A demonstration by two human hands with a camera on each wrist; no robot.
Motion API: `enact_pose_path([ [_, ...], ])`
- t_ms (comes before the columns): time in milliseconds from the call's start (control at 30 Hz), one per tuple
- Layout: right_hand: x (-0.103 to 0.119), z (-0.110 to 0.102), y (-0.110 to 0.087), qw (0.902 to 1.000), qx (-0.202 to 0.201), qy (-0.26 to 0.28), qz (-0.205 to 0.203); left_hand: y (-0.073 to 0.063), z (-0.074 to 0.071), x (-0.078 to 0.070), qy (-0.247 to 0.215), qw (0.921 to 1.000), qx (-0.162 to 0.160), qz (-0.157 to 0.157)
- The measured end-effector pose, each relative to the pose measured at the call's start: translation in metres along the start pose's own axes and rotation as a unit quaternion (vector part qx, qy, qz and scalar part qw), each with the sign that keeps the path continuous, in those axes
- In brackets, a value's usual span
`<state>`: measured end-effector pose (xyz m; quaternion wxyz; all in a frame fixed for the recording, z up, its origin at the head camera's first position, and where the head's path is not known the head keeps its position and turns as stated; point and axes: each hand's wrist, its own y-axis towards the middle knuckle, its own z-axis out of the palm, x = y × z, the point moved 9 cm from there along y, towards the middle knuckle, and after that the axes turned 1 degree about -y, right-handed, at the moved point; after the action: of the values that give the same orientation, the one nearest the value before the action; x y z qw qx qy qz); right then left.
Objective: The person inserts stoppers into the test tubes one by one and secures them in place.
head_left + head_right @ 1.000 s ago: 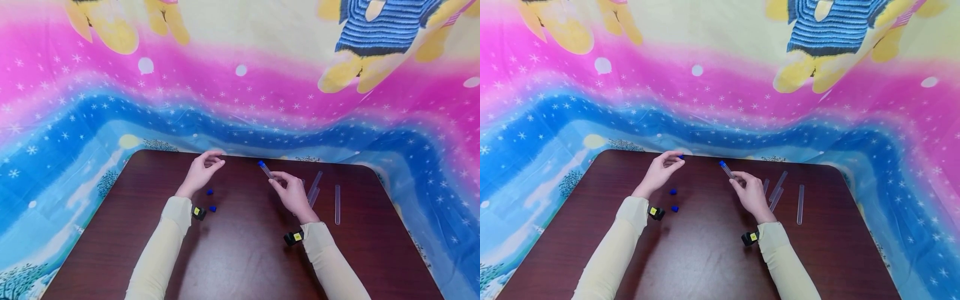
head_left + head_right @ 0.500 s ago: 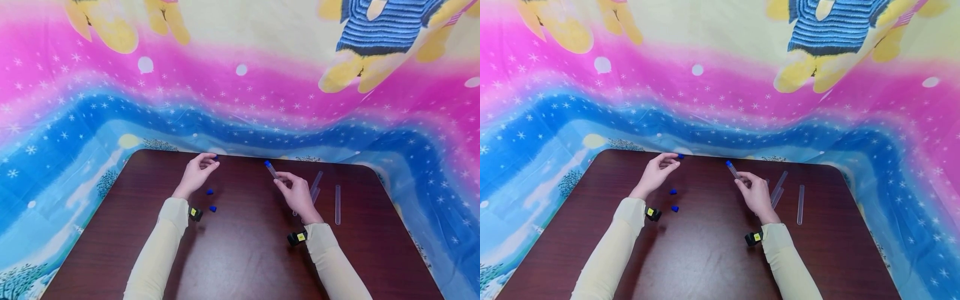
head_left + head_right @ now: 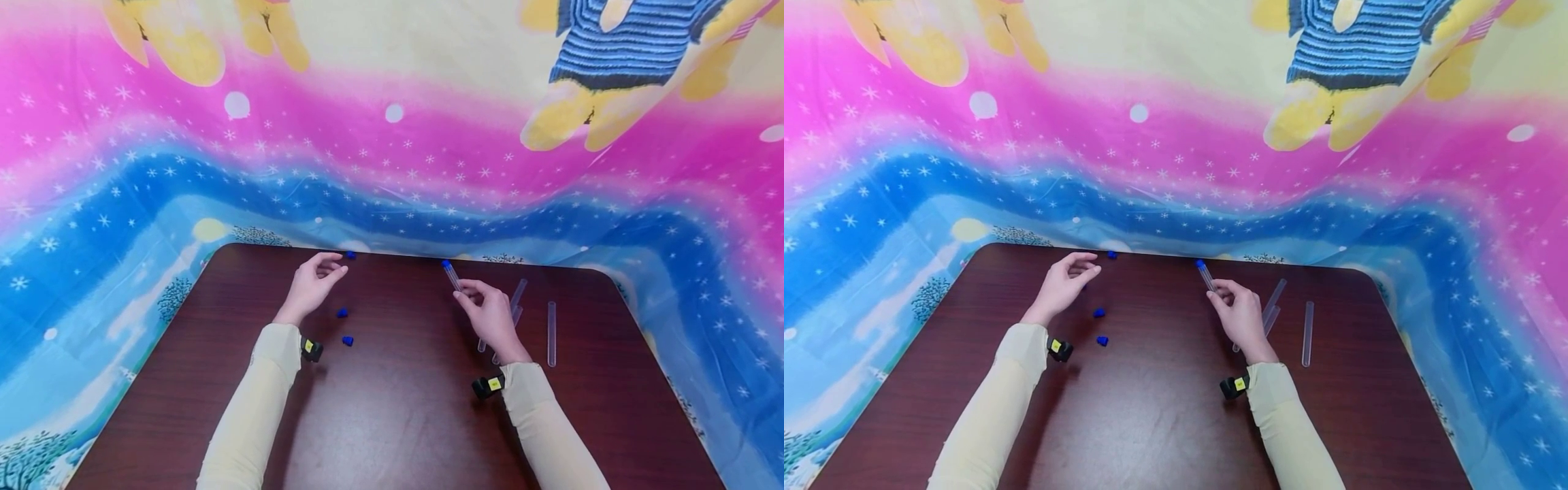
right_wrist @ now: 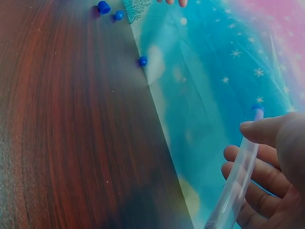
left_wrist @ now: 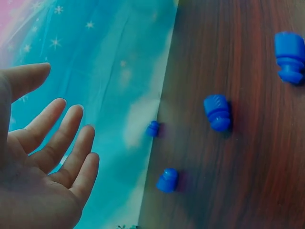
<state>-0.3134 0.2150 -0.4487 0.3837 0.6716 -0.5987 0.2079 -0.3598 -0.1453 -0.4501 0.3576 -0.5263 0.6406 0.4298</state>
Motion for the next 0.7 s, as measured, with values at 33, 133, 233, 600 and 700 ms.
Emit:
enact_pose_path([
  [33,-0.002,0.0,0.0,1.0,-0.001,0.0,0.002,0.0,-0.001,0.002,0.002,1.0,-0.001,-0.003],
  [133,-0.005,0.001,0.0,1.0,-0.003,-0.002,0.007,-0.001,-0.003,0.007,0.005,0.9998,-0.003,-0.017],
  [233,-0.006,0.0,0.0,0.9999,-0.008,-0.007,0.006,-0.001,-0.005,0.012,0.01,0.9995,-0.004,-0.028],
  [600,-0.01,0.0,0.0,0.9995,-0.016,-0.013,0.022,-0.002,-0.006,0.023,0.017,0.999,0.005,-0.041],
  [700,-0.012,0.001,0.001,0.9994,-0.012,-0.007,0.031,-0.001,-0.007,0.026,0.027,0.9986,0.01,-0.044],
])
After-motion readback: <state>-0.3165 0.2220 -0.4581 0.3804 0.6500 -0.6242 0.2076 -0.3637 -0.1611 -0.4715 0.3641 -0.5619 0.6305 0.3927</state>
